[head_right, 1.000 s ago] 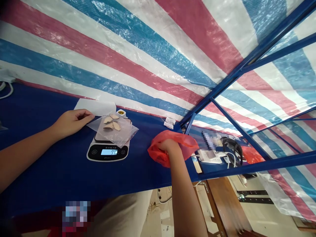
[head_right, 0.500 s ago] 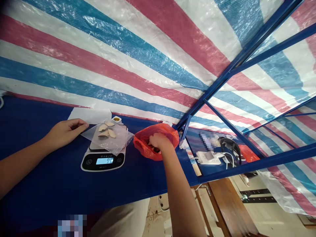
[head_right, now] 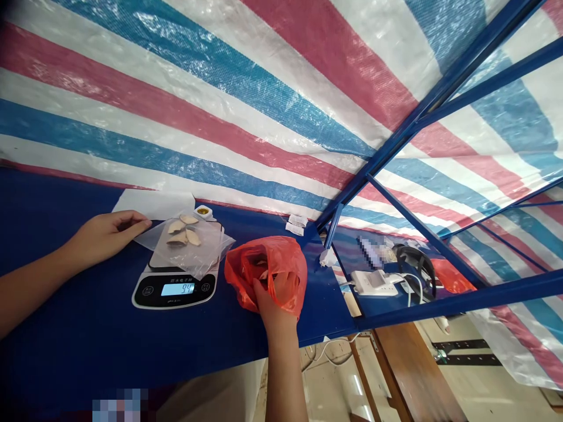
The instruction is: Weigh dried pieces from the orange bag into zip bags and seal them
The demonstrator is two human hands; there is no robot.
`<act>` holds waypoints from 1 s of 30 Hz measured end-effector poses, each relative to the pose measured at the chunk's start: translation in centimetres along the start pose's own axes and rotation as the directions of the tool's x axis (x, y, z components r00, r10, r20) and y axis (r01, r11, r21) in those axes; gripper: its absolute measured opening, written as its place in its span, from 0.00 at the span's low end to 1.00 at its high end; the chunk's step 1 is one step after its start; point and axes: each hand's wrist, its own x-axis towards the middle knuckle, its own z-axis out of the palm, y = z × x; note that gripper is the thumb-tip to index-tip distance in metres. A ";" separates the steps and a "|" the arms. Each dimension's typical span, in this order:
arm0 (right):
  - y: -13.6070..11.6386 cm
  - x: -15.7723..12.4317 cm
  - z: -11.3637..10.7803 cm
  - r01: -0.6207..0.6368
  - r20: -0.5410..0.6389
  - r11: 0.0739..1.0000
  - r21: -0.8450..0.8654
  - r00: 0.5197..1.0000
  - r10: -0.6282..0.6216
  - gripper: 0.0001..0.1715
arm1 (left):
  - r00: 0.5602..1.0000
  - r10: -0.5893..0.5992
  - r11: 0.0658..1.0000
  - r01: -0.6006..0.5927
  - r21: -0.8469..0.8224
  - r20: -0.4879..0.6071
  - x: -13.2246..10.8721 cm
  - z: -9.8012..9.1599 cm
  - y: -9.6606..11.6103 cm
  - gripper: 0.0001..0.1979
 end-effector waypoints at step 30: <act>-1.6 0.8 -8.7 0.233 0.246 0.959 -0.162 0.951 -0.189 0.21 | 0.999 0.006 1.000 -0.006 -0.010 0.032 -0.5 -0.1 0.3 0.19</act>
